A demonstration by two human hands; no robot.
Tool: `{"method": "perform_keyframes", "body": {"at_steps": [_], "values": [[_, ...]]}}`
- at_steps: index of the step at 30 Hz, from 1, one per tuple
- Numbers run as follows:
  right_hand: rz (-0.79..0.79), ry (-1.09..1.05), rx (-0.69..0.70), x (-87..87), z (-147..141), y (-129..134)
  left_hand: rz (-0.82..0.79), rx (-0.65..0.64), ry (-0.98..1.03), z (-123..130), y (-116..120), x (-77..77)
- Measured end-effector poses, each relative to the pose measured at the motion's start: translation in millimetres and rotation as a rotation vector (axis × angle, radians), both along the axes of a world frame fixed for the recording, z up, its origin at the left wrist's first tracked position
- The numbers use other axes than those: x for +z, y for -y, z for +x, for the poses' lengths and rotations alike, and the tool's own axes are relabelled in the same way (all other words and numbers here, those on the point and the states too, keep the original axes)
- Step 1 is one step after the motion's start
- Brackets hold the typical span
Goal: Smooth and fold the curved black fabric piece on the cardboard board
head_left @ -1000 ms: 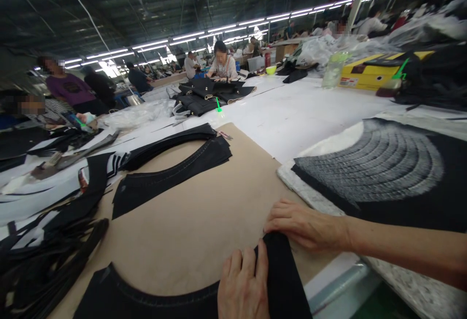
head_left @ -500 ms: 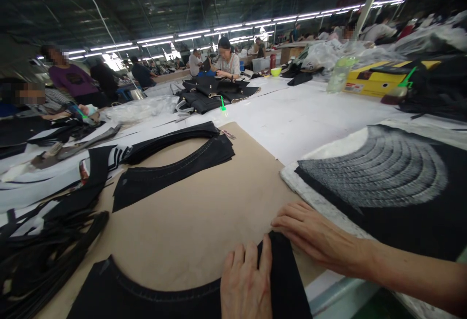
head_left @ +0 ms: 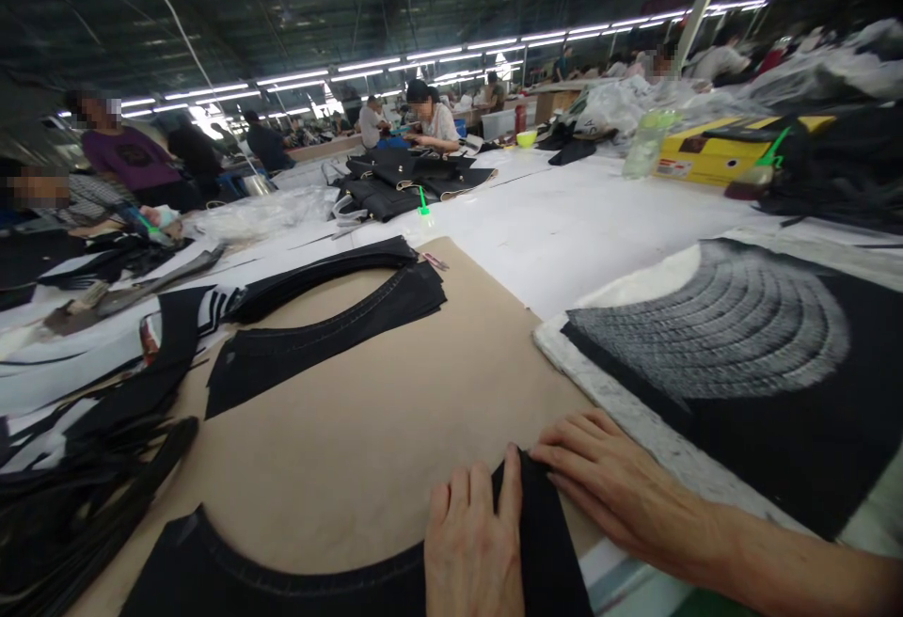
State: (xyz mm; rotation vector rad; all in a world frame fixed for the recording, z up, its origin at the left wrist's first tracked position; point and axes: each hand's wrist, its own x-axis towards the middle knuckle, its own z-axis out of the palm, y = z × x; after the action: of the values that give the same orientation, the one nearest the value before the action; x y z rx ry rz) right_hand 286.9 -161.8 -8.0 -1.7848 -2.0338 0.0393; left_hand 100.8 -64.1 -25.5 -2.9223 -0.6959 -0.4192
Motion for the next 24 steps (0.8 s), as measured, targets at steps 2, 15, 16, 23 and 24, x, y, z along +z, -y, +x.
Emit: {"method": "perform_keyframes", "body": {"at_steps": [2, 15, 16, 23, 24], "values": [[-0.003, 0.002, 0.005, -1.0, -0.1, 0.7, 0.008, -0.003, -0.004, 1.3, -0.1, 0.0], [-0.009, 0.031, 0.055, -10.8, -0.2, 3.9, 0.01, 0.017, -0.062, 8.3, 5.6, 1.5], [-0.007, 0.045, 0.059, -11.6, -0.2, 4.2, 0.012, 0.015, -0.071, 9.1, 5.8, 1.7], [-0.021, 0.058, 0.041, -7.1, -2.1, 3.5, -0.262, 0.109, 0.017, 3.7, -11.3, 12.8], [-0.022, 0.055, 0.044, -4.9, -2.5, 3.2, -0.326, 0.137, 0.05, -0.4, -14.6, 14.5]]}}
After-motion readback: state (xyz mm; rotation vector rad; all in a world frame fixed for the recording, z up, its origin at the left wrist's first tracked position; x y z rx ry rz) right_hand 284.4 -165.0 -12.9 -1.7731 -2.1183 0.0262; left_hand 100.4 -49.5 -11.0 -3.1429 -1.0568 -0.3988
